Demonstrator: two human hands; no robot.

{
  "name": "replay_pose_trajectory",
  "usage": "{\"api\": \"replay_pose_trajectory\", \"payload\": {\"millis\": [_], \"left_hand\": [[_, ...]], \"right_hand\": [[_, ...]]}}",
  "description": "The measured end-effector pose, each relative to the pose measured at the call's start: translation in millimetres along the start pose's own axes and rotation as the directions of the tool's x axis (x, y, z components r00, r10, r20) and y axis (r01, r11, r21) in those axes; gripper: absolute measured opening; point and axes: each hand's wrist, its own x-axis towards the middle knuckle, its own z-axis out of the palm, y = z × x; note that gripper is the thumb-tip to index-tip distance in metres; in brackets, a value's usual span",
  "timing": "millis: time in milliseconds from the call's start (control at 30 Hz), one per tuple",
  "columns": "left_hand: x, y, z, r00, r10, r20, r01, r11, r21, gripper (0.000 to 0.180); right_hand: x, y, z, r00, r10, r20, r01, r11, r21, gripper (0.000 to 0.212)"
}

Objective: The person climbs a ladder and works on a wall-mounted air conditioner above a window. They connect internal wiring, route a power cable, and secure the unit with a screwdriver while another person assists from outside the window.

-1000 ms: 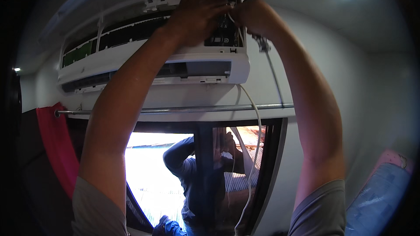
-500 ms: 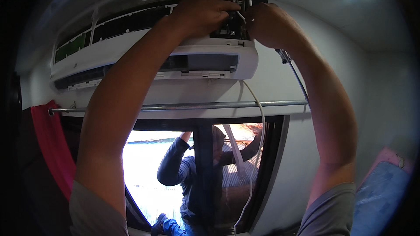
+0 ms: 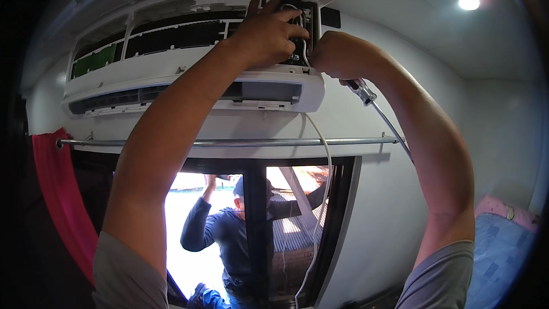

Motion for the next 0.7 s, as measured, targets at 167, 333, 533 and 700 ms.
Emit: {"api": "replay_pose_trajectory", "payload": {"millis": [167,333,533,700], "left_hand": [[1.1,5.5,-5.0,0.997,-0.047,0.057,0.05,0.997,-0.056,0.04],[3.7,19.5,-11.1,0.993,-0.098,0.072,0.1,0.994,-0.031,0.041],[6.9,23.7,-7.8,0.983,-0.157,0.093,0.154,0.987,0.042,0.047],[9.6,18.3,6.1,0.99,-0.138,-0.008,0.138,0.988,0.071,0.067]], "right_hand": [[-28.2,-5.8,3.7,0.996,0.05,-0.069,-0.02,0.926,0.377,0.026],[-28.0,-14.3,31.8,0.914,-0.061,-0.401,0.071,0.997,0.01,0.046],[-45.0,-11.8,31.0,0.949,0.135,-0.286,-0.008,0.915,0.404,0.046],[-31.9,-14.7,20.1,0.964,-0.021,-0.265,0.033,0.999,0.039,0.049]]}}
